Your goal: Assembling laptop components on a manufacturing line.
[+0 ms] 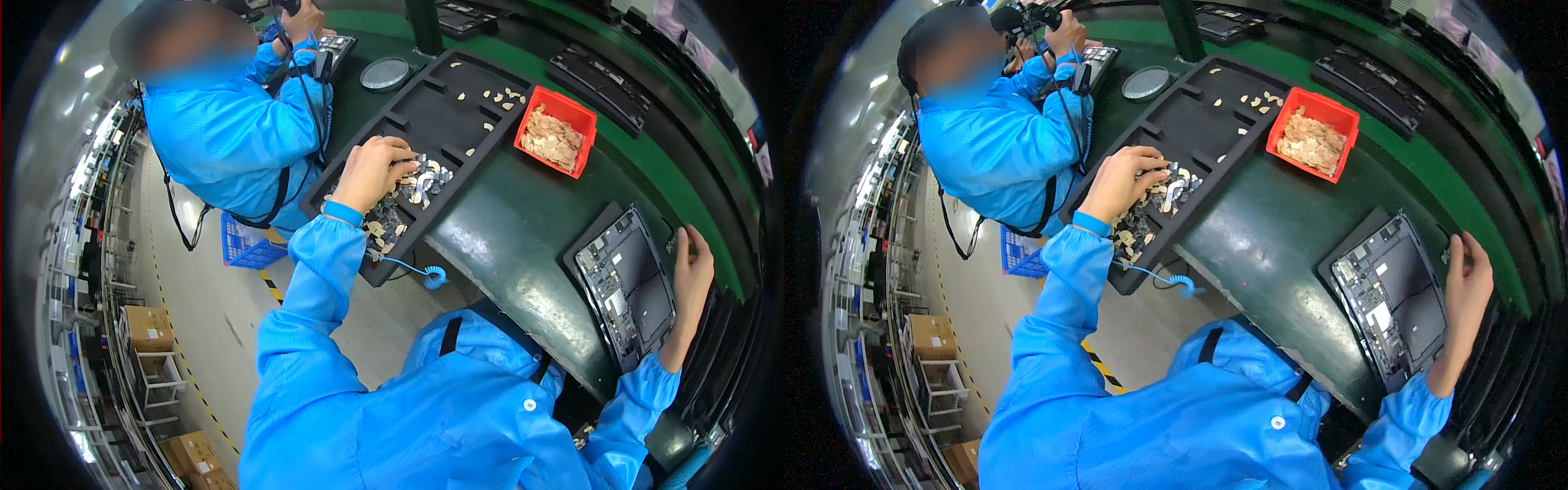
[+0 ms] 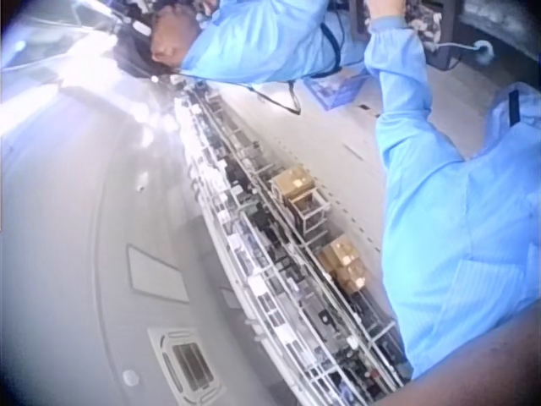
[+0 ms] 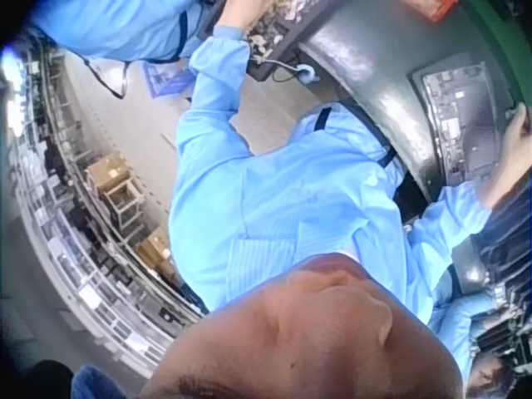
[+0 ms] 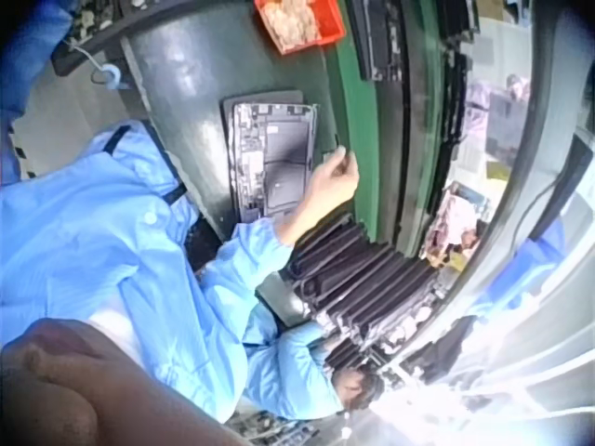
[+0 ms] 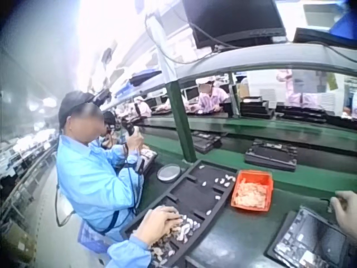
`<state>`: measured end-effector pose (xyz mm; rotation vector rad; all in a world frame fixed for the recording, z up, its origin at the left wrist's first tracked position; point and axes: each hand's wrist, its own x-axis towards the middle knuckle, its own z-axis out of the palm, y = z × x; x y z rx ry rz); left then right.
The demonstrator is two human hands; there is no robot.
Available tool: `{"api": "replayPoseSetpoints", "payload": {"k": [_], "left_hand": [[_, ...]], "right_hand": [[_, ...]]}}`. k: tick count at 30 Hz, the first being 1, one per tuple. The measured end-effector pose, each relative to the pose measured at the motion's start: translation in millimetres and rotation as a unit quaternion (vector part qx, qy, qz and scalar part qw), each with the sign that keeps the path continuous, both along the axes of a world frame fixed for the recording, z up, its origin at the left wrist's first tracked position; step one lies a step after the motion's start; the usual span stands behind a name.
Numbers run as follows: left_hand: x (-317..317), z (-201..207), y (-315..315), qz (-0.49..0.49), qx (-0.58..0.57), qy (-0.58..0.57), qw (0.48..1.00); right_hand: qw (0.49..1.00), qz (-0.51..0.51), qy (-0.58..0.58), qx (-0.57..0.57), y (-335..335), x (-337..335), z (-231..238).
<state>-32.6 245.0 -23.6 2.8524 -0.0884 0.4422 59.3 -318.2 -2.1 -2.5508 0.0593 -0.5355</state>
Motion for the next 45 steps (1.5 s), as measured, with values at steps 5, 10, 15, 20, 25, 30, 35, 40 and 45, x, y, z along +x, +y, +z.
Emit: {"api": "replayPoseSetpoints", "payload": {"k": [5,10,15,20,25,30,35,40,45], "left_hand": [[2.4,11.7,-8.4,-0.036,0.043,-0.074,0.996],[14.7,36.8,-22.5,-0.109,-0.101,-0.110,0.983],[13.4,78.0,-73.3,-0.142,-0.228,-0.031,0.963],[17.6,81.3,-135.8,-0.085,-0.382,-0.040,0.920],[14.6,41.6,-191.3,-0.157,-0.412,-0.138,0.887],[14.5,37.1,-199.3,-0.175,-0.539,0.044,0.823],[24.2,36.5,-202.4,-0.206,-0.575,0.126,0.782],[30.3,45.2,-224.9,-0.223,-0.534,0.073,0.812],[26.9,45.5,-208.1,-0.243,-0.363,-0.039,0.899]], "right_hand": [[0.965,0.225,-0.047,0.125,142.6,-53.7,42.1],[0.879,0.439,-0.125,0.142,286.2,-26.4,12.6],[0.854,0.461,0.090,0.224,278.8,-30.4,32.7],[0.805,0.383,0.164,0.423,234.3,-43.3,16.7],[0.818,0.355,0.148,0.427,197.2,-58.2,16.3],[0.805,0.385,0.151,0.425,172.2,-57.3,7.5],[0.788,0.438,0.164,0.401,146.3,-48.7,11.7],[0.815,0.397,0.167,0.387,126.9,-49.4,25.5],[0.783,0.481,0.114,0.376,140.3,-40.7,18.3]]}}
